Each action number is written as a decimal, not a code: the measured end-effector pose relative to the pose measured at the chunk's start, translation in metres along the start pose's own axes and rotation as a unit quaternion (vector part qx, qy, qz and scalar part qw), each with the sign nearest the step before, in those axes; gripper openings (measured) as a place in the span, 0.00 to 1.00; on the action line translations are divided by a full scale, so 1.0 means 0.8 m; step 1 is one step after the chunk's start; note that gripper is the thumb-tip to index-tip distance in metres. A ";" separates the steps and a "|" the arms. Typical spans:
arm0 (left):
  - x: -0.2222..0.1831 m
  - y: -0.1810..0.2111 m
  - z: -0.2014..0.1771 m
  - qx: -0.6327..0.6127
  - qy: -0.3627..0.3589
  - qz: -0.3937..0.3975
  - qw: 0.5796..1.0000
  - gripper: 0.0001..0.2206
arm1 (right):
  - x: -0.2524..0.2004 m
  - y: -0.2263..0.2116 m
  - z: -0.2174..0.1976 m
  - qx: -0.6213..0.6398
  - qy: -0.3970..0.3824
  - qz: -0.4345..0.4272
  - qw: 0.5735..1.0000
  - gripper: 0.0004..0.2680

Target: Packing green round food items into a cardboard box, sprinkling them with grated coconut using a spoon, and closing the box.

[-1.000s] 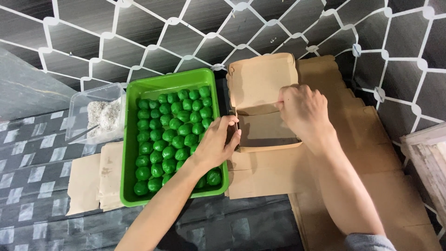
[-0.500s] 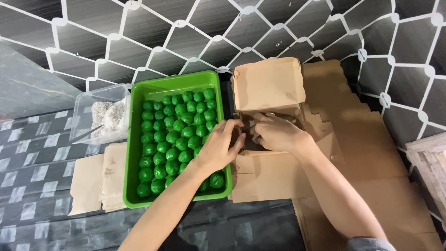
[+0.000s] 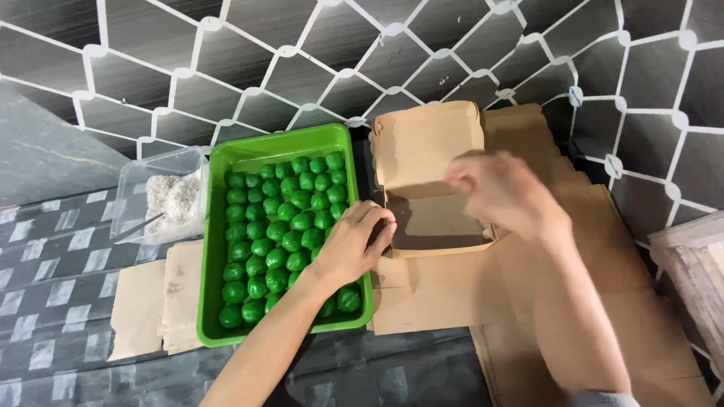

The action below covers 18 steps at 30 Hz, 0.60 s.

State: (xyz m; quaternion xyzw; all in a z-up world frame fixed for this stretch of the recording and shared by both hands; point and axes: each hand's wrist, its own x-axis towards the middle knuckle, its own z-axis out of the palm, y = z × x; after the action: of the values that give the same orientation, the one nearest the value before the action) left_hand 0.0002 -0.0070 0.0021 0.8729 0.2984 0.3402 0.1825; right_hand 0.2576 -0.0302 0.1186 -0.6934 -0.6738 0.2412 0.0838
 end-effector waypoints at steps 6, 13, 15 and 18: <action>-0.002 -0.008 0.010 -0.012 0.015 -0.004 1.000 0.07 | -0.009 -0.003 0.007 -0.049 -0.067 -0.103 0.991 0.12; -0.001 0.001 0.000 0.000 0.008 -0.005 1.000 0.08 | 0.030 -0.011 0.064 -0.125 -0.171 -0.122 0.970 0.15; 0.001 0.010 -0.006 -0.025 0.002 -0.018 1.000 0.11 | 0.003 -0.043 0.016 -0.110 -0.153 -0.097 0.977 0.13; 0.001 0.011 -0.011 -0.037 0.006 -0.020 0.999 0.14 | 0.007 -0.012 0.021 -0.041 -0.026 -0.106 0.993 0.04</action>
State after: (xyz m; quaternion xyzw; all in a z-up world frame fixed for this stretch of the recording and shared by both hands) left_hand -0.0015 -0.0121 0.0133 0.8572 0.3044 0.3525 0.2199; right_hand 0.2415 -0.0276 0.1071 -0.6144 -0.7549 0.2206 0.0627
